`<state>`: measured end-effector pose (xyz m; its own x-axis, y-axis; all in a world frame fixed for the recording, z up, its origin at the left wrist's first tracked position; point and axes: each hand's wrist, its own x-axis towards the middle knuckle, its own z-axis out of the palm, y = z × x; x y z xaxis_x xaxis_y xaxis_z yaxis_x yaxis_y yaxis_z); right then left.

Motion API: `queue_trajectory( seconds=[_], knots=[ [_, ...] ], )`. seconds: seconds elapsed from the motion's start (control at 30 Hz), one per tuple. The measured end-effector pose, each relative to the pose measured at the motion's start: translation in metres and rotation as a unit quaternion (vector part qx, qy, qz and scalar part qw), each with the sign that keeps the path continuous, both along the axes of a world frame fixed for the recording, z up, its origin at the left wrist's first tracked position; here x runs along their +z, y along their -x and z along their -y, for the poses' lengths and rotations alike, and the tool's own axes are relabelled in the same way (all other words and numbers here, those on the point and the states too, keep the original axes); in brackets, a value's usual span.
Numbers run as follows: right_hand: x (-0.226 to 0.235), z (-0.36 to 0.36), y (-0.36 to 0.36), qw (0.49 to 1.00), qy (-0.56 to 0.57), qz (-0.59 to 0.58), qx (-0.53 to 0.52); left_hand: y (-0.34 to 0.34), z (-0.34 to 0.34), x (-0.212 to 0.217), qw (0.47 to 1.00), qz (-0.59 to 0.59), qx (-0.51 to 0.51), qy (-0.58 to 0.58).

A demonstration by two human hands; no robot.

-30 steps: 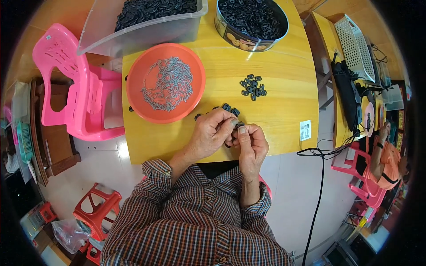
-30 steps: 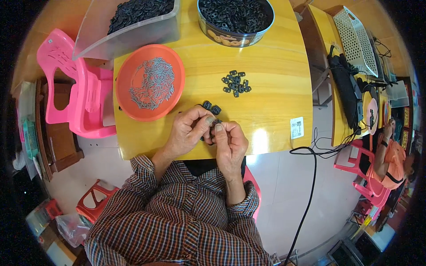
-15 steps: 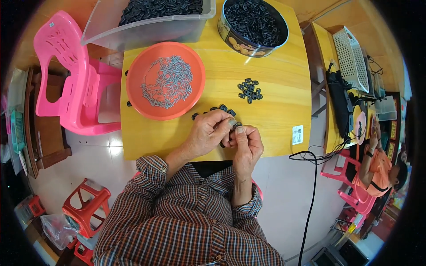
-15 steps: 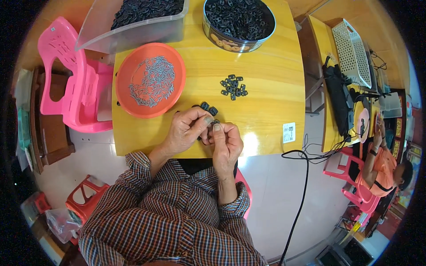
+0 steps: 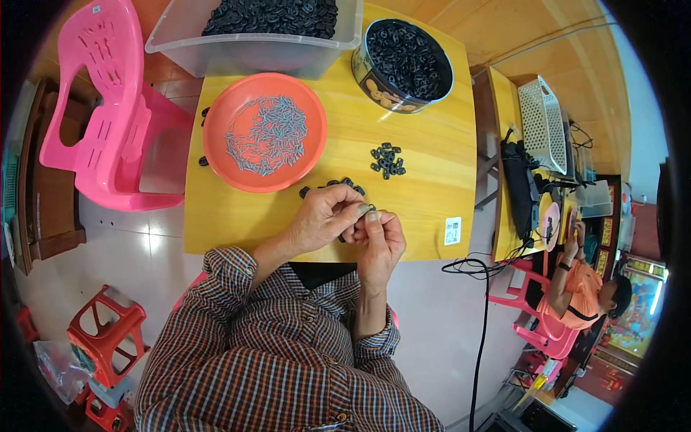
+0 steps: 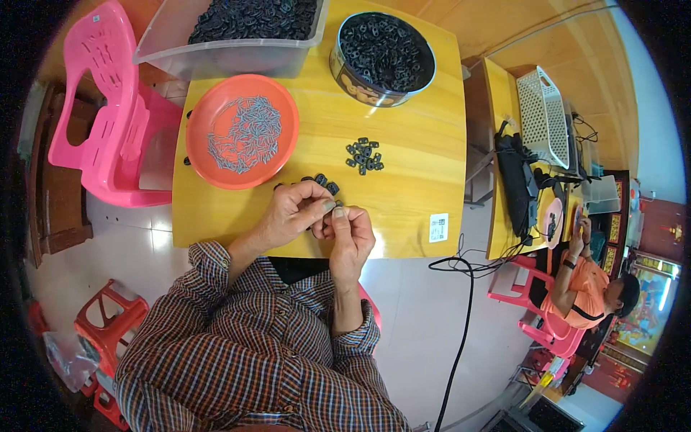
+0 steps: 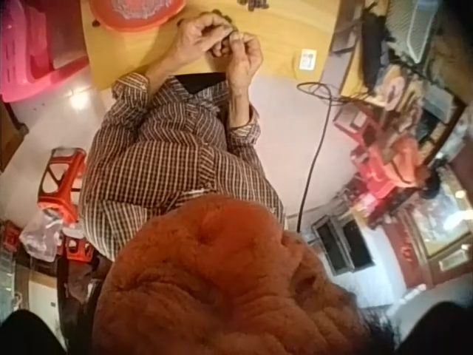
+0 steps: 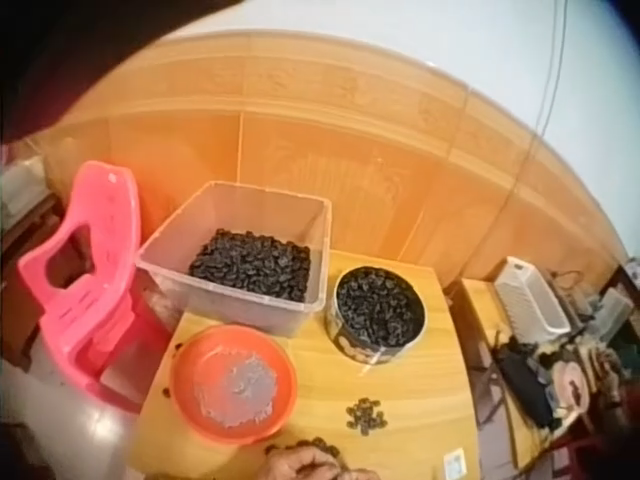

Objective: Assembling small hardware components by manually placing metal rings onto plastic pieces.

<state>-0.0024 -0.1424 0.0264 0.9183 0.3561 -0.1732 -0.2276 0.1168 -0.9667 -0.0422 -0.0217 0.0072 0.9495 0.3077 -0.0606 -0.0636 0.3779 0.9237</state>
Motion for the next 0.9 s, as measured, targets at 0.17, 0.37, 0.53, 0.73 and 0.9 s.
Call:
queue_trajectory(
  seconds=[0.17,0.37,0.53,0.73,0.9],
  knots=[
    [0.005,0.000,-0.001,1.000,0.015,0.014,0.005,0.000,0.000,0.000,1.000,0.006,-0.007,-0.004],
    [0.006,0.008,-0.010,0.998,0.039,0.042,-0.017,0.000,-0.005,0.010,0.999,-0.031,-0.015,-0.032],
    [0.011,0.018,-0.022,0.994,0.068,0.055,-0.071,-0.009,-0.018,0.013,0.956,0.001,0.066,-0.286],
    [0.009,0.025,-0.031,0.990,0.087,0.062,-0.091,-0.025,-0.023,0.020,0.899,0.037,0.072,-0.430],
    [0.006,0.030,-0.037,0.990,0.090,0.053,-0.098,-0.045,-0.025,0.018,0.835,0.013,0.081,-0.544]
  ],
)
